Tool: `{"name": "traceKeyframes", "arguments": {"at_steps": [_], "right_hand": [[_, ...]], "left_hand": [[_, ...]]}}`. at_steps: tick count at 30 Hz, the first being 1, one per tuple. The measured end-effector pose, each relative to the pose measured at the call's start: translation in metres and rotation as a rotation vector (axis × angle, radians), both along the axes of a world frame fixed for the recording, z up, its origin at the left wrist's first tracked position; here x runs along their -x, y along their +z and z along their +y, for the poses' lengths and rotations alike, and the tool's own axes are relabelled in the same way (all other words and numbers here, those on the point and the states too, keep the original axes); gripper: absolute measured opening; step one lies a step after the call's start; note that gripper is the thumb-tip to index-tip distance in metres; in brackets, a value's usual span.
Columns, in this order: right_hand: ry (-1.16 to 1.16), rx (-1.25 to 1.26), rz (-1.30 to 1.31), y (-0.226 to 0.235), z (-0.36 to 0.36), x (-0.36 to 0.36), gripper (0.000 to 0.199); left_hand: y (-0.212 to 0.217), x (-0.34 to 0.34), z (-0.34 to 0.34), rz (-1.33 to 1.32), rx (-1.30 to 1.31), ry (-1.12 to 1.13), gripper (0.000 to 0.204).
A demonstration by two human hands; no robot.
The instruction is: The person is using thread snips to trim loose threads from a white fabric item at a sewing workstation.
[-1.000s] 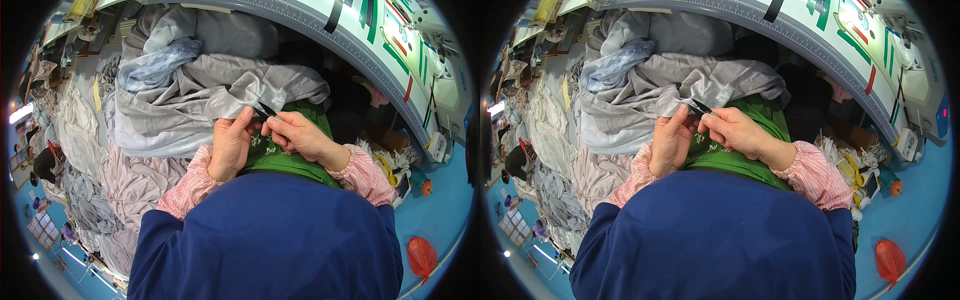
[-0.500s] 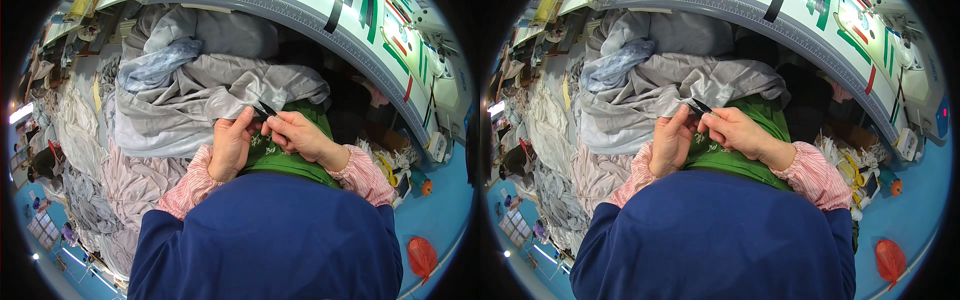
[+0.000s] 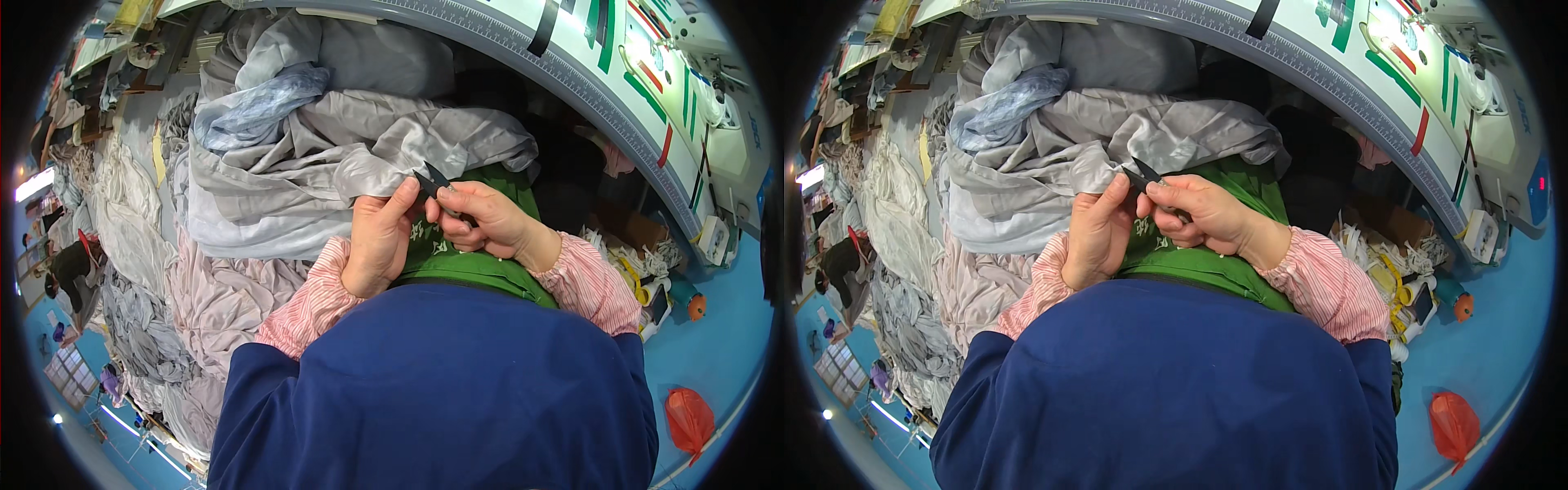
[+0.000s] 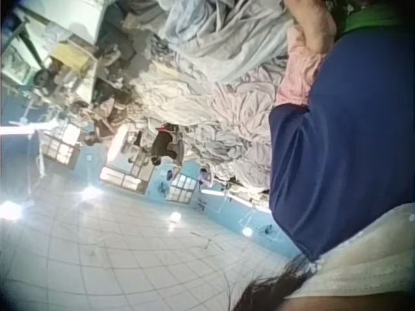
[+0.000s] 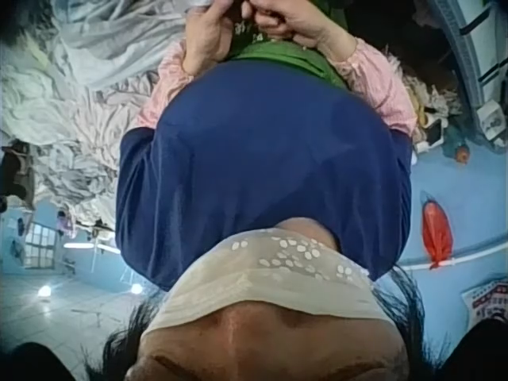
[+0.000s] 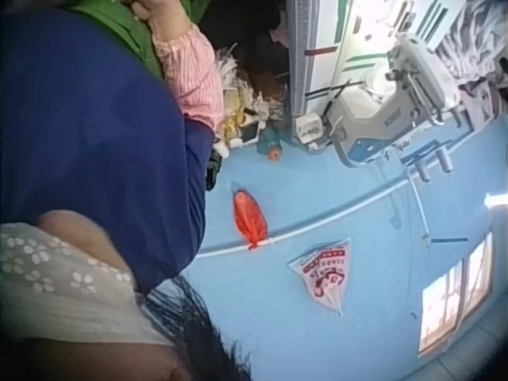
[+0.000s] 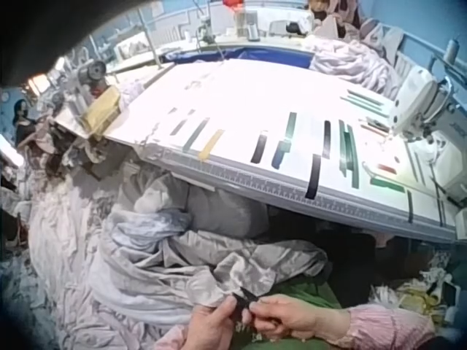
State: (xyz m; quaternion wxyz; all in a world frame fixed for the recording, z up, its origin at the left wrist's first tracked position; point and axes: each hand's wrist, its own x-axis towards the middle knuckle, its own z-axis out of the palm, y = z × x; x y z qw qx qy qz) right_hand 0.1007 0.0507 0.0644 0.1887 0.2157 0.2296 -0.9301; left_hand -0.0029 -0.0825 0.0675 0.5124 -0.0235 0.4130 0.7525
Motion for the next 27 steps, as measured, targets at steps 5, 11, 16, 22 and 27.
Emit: {"name": "traceKeyframes", "arguments": {"at_steps": [5,11,16,22,27], "right_hand": [[0.001,0.186,0.04,-0.009,0.001,-0.002,0.031],[-0.012,0.26,0.069,-0.014,0.003,-0.003,0.032],[0.01,0.128,-0.02,-0.006,0.006,-0.001,0.031],[0.03,0.099,-0.007,-0.006,0.006,-0.002,0.03],[0.03,0.095,0.005,-0.007,0.005,-0.003,0.03]], "left_hand": [[-0.001,-0.002,0.0,-0.003,0.01,0.021,0.014],[-0.002,-0.001,0.004,-0.004,0.02,0.045,0.013],[-0.005,0.0,0.003,0.013,0.008,0.032,0.012],[-0.005,-0.001,0.002,0.048,0.031,0.06,0.011],[-0.012,-0.001,0.0,0.023,0.063,0.059,0.011]]}}
